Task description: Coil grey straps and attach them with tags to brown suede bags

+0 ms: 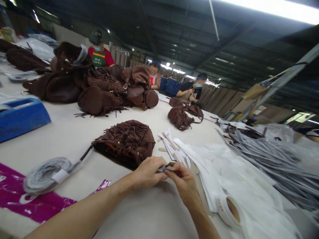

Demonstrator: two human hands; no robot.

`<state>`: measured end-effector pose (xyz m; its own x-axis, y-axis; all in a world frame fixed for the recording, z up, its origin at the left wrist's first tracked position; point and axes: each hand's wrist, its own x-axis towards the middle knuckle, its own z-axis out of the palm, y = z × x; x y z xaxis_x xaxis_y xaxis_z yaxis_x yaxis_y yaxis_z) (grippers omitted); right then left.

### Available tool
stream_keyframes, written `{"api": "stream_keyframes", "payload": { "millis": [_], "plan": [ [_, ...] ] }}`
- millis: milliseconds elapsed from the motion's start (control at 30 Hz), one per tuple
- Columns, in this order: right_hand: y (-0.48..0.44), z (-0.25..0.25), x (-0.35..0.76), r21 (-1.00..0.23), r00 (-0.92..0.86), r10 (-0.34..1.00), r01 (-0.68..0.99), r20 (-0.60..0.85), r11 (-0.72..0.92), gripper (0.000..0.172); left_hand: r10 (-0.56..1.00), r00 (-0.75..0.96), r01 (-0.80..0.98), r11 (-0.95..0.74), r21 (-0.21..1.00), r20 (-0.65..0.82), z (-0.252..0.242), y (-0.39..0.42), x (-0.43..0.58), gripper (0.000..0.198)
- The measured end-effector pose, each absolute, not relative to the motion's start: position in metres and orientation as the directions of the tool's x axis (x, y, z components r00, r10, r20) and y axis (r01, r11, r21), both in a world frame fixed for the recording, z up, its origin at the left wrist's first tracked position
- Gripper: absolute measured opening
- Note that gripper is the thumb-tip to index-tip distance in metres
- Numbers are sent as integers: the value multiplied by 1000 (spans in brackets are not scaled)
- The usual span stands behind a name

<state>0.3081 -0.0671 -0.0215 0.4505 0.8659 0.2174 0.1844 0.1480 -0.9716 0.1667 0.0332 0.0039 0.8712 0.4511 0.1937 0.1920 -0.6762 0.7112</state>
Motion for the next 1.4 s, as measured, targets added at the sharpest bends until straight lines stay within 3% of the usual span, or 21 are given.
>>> {"api": "stream_keyframes", "payload": {
  "millis": [133, 233, 267, 400, 667, 800, 933, 1100, 1267, 1400],
  "plan": [
    [-68, -24, 308, -958, 493, 826, 223, 272, 183, 24, 476, 864, 212, -639, 740, 164, 7, 30, 168, 12],
    [-71, -23, 309, -947, 483, 830, 282, 280, 155, 52, 470, 871, 206, -616, 760, 145, 7, 32, 168, 11],
    [-72, -23, 309, -937, 471, 833, 319, 289, 145, 53, 470, 870, 206, -617, 759, 146, 7, 32, 168, 11],
    [-74, -20, 308, -909, 407, 867, 399, 289, 116, 19, 463, 872, 190, -621, 760, 160, 4, 33, 169, 9],
    [-71, -23, 304, -938, 454, 846, 319, 280, 140, 14, 452, 873, 190, -659, 728, 182, 3, 32, 170, 13],
    [-73, -24, 303, -823, 441, 786, 550, 432, 143, 9, 477, 862, 222, -656, 721, 168, 2, 32, 174, 19],
    [-75, -18, 302, -621, 217, 762, 728, 610, 290, 21, 505, 849, 220, -602, 767, 153, -1, 34, 176, 21],
    [-78, -11, 304, -515, 55, 783, 781, 620, 354, 24, 469, 871, 167, -564, 808, 147, -1, 39, 172, 21],
    [-80, -10, 307, -503, -55, 807, 757, 589, 418, 28, 453, 879, 7, -318, 948, 145, 6, 40, 166, 21],
    [-81, -10, 301, -533, -1, 808, 751, 589, 390, 24, 486, 874, 85, -177, 981, 12, 10, 38, 165, 17]
  ]
}}
